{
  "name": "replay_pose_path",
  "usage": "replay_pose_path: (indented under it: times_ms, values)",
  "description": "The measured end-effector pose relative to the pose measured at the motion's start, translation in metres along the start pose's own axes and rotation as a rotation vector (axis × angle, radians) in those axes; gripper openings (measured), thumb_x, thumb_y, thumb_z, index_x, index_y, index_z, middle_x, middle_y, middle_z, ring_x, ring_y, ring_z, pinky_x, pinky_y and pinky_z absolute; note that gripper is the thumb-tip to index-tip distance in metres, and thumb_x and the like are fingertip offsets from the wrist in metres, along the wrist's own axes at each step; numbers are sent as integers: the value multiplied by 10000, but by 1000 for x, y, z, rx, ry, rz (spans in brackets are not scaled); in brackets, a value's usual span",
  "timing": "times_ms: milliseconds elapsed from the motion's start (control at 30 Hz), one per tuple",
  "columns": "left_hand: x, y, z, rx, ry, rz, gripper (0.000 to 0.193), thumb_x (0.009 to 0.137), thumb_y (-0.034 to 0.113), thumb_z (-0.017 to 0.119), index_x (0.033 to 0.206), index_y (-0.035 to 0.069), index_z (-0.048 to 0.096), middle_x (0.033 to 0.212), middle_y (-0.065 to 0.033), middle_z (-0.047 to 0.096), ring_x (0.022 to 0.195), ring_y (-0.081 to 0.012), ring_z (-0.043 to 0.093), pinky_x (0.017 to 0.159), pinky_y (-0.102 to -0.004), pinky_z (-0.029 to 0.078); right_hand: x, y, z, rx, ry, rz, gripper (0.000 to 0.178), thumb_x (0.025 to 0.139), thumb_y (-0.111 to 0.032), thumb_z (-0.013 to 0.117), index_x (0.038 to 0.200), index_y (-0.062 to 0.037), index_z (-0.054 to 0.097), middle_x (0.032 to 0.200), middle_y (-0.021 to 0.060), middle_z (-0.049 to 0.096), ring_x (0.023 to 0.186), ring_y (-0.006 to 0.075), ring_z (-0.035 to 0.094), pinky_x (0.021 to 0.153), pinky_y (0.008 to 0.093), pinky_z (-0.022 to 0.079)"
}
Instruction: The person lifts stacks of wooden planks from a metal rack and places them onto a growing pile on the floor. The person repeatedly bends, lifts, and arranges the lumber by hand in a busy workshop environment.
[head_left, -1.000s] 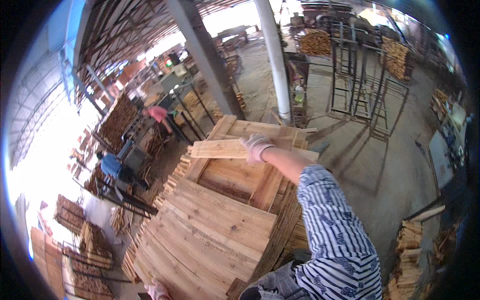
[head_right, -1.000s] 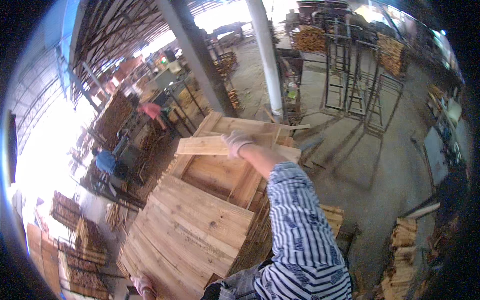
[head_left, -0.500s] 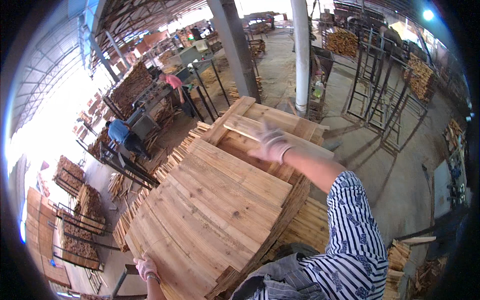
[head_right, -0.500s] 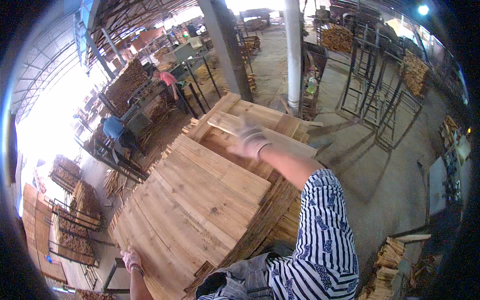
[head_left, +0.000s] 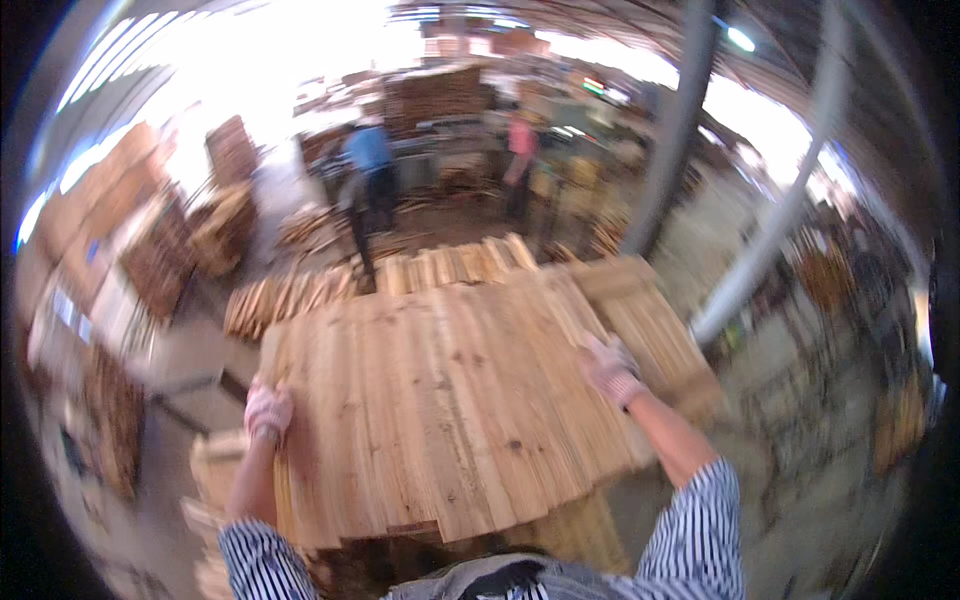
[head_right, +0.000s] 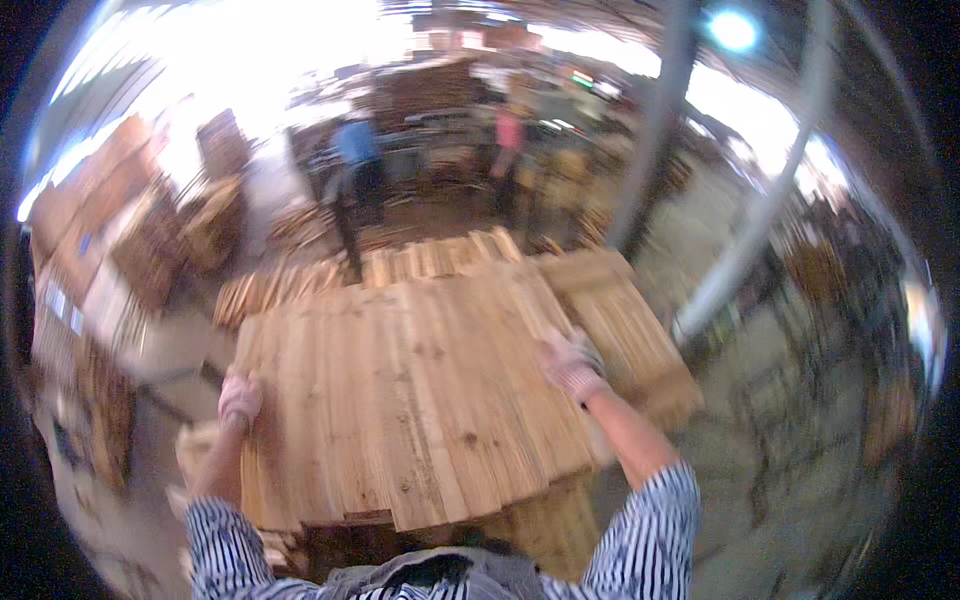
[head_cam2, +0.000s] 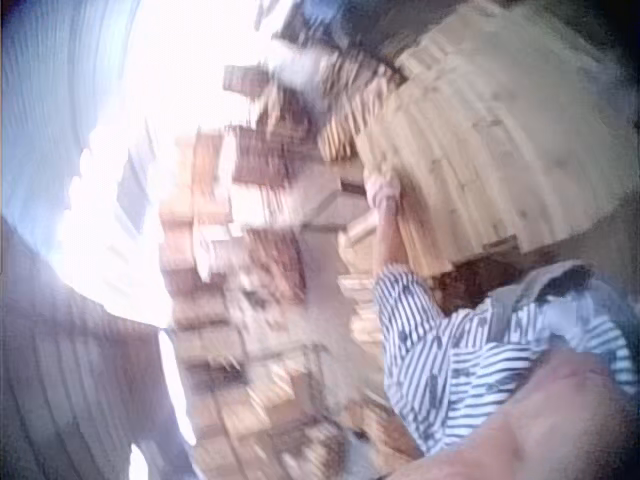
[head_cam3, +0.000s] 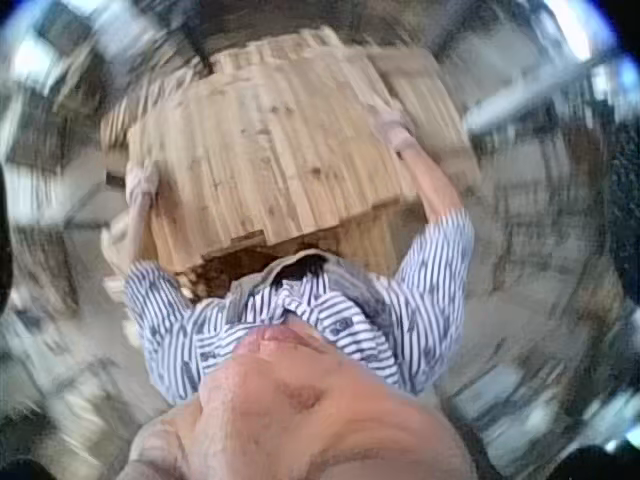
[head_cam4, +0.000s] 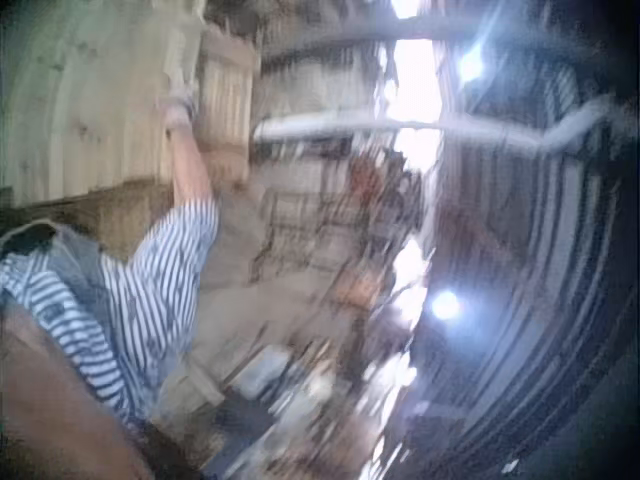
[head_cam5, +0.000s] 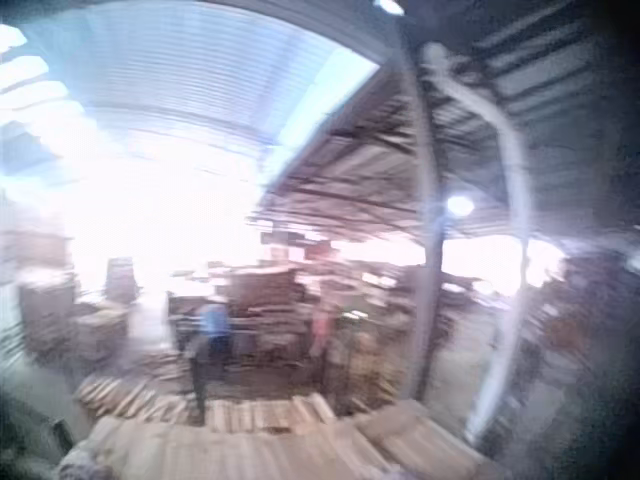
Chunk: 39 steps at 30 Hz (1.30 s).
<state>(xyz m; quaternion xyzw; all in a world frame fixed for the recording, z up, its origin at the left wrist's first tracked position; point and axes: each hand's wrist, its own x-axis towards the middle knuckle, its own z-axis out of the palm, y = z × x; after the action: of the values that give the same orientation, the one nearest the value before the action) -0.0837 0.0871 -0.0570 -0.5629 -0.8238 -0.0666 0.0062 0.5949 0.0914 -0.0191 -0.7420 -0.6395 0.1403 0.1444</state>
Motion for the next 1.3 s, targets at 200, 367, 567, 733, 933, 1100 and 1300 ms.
replay_pose_path:
  times_ms: [200,367,567,733,933,1100,1300]
  values:
    - [-39,115,-53,-284,-31,-234,491,952,432,534,1190,12,626,1140,-233,674,1094,-351,667,928,-455,555,-26,53,-10,-315,117,80,693,910,-487,617,1501,-173,436,1485,295,414,1325,492,461,1071,532,434]
    - [-70,102,-80,-132,-25,-234,666,933,553,537,1357,40,559,1365,-227,589,1264,-369,578,1037,-510,463,-22,46,-13,-375,366,-385,511,961,-354,586,1416,-124,541,1463,273,461,1316,452,493,1063,512,450]
    - [-192,107,-27,-147,269,92,749,966,573,476,1473,23,465,1543,-256,418,1442,-435,379,1225,-578,206,-196,-116,28,614,-351,-1037,291,929,-177,649,1180,-34,685,1140,200,695,1092,368,653,992,454,503]
    - [-355,57,-64,-757,374,322,517,924,335,650,1337,33,576,1402,-201,570,1365,-342,492,1210,-535,285,-287,-213,117,393,-1136,-826,290,1016,-205,555,1151,10,696,1110,163,733,991,238,699,872,361,555]
    - [-498,-45,91,-1352,466,-1044,341,951,214,644,1248,52,590,1266,-191,617,1180,-361,578,1050,-432,461,-356,-308,263,96,-1286,-839,512,965,-421,630,1269,-10,648,1186,221,701,1157,352,656,988,393,507]
    - [-568,-135,176,-1316,619,-1899,560,978,361,600,1407,34,449,1427,-209,493,1328,-351,458,1132,-403,358,-430,-417,366,-146,-1118,-1149,842,873,-522,707,1515,-72,399,1569,242,369,1360,411,485,1096,466,441]
    - [-570,-221,189,-1029,532,-1953,851,973,528,602,1573,14,287,1608,-254,317,1493,-346,309,1223,-394,240,-511,-548,446,-444,-987,-1221,1156,772,-637,773,1610,-84,201,1637,312,162,1501,428,278,1201,429,333]
